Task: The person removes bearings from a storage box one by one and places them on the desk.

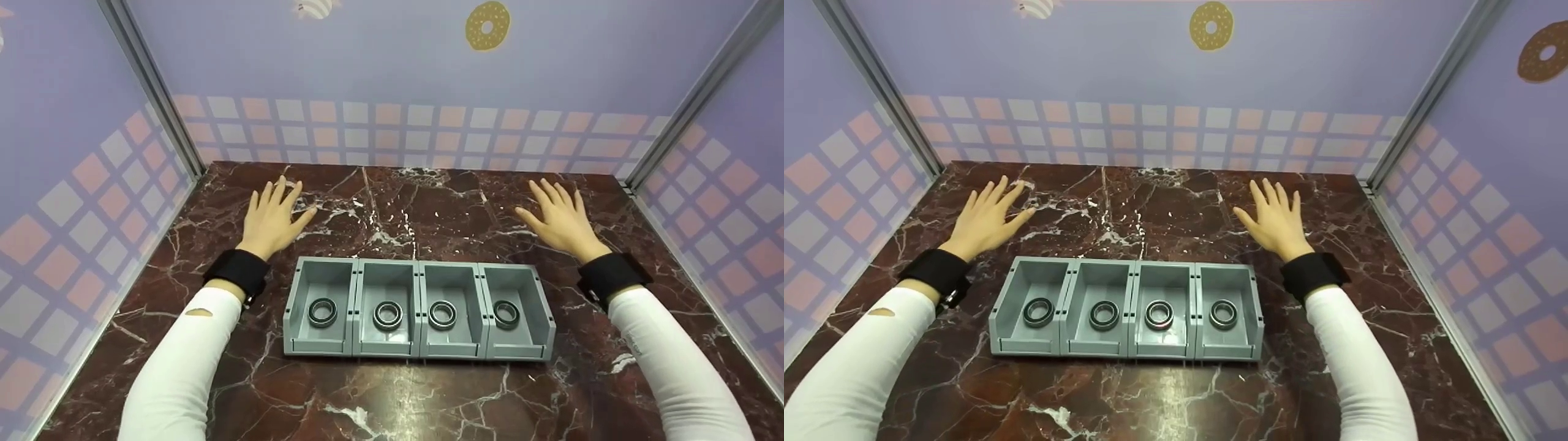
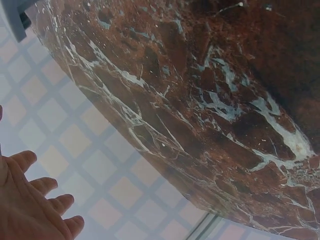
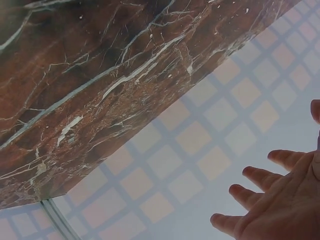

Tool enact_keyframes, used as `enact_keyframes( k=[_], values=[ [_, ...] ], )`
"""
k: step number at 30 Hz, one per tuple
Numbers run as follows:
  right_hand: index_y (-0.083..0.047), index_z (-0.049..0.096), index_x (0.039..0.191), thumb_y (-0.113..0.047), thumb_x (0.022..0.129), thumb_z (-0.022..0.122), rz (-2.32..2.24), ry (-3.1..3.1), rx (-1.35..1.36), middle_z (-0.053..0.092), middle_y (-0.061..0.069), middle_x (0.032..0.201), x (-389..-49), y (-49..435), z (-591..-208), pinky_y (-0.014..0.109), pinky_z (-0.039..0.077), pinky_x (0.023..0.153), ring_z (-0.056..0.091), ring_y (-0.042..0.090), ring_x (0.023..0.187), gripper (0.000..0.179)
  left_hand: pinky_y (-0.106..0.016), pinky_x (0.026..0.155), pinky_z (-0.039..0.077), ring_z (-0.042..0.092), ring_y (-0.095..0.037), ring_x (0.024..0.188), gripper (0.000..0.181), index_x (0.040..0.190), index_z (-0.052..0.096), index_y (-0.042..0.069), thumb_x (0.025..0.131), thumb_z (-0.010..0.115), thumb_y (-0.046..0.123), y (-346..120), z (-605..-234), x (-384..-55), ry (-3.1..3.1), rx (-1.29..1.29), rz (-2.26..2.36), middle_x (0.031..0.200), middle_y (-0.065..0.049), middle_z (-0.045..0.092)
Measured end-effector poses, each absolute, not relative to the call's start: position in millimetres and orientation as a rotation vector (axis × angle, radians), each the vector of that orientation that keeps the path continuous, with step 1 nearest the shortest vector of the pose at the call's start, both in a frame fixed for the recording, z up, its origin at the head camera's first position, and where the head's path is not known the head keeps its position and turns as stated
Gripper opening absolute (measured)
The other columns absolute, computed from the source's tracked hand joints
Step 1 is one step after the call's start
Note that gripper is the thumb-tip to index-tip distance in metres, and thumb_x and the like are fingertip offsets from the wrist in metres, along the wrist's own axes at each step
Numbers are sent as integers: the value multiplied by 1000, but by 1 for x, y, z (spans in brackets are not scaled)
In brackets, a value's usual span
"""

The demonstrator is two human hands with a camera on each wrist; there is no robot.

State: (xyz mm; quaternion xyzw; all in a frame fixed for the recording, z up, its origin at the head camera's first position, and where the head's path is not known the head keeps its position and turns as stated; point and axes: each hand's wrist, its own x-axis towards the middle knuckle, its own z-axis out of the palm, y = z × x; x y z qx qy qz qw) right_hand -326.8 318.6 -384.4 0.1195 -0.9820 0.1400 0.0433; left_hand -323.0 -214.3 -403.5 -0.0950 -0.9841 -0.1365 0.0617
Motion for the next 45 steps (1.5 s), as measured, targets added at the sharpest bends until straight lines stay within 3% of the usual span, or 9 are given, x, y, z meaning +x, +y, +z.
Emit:
enact_keyframes(
  k=[26, 45],
  values=[
    [-2, 22, 164, -51, 109, 43, 493, -2980, 394, 19, 29, 166, -283, 331, -389, 70, -2, 117, 11, 51, 152, 77, -57, 122, -4, 4, -45, 155, 73, 165, 22, 9, 109, 39, 52, -216, -405, -286, -2990, -301, -494, 170, -24, 9],
    [2, 23, 162, -46, 109, 45, 647, -2972, 437, 23, 33, 163, -248, 336, -397, 71, 5, 117, 17, 55, 149, 75, -59, 121, 11, 14, -47, 153, 79, 166, 20, 10, 107, 37, 59, -218, -416, -250, -3040, -295, -632, 168, -25, 13]
  ],
)
